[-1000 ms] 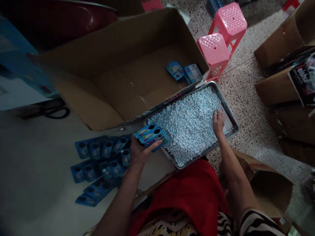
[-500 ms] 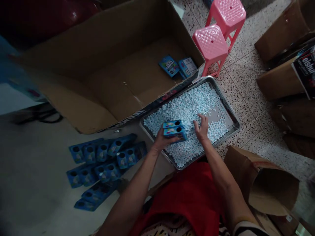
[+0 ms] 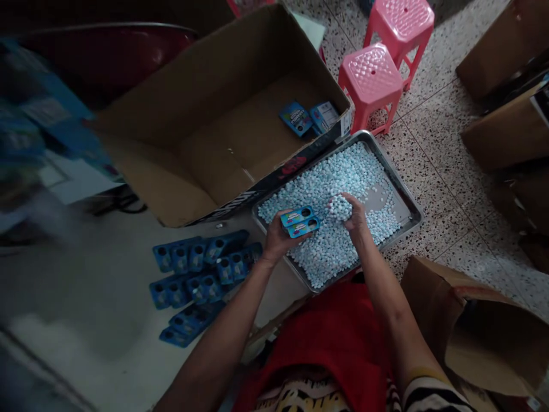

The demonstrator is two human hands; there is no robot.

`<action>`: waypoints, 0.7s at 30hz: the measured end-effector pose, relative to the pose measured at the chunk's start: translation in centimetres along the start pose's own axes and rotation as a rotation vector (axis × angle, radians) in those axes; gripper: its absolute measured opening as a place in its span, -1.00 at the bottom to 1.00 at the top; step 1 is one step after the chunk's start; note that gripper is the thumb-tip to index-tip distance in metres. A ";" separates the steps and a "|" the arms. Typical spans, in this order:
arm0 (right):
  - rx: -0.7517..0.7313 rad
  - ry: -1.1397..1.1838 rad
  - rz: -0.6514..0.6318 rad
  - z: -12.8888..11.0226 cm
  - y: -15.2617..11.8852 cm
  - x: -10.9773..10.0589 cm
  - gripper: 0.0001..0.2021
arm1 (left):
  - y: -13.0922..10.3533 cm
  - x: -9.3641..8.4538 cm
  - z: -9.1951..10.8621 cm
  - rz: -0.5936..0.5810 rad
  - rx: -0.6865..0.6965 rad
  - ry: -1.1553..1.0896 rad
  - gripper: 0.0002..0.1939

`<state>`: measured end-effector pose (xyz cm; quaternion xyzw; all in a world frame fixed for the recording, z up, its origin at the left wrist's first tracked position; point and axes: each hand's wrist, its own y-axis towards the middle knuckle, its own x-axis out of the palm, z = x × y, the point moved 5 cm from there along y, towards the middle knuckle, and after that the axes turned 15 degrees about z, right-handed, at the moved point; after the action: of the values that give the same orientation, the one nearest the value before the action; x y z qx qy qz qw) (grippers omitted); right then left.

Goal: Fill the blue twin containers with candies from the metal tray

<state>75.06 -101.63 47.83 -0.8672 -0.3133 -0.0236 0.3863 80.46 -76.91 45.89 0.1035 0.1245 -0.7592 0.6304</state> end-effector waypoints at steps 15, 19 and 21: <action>-0.181 0.027 -0.105 -2.5 -7.6 7.8 -0.59 | -0.6 -1.1 2.8 0.084 -0.009 0.091 -0.21; -0.180 0.043 -0.118 -3.4 -7.6 9.0 -0.59 | 0.1 -1.1 3.6 0.052 0.068 0.114 -0.24; -0.225 0.006 -0.149 -3.8 -7.7 9.6 -0.54 | 0.3 -1.1 3.8 0.027 0.087 0.120 -0.25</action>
<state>79.18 -95.31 58.29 -0.8793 -0.3711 -0.0897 0.2845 80.94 -77.14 49.78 0.1777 0.1275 -0.7478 0.6268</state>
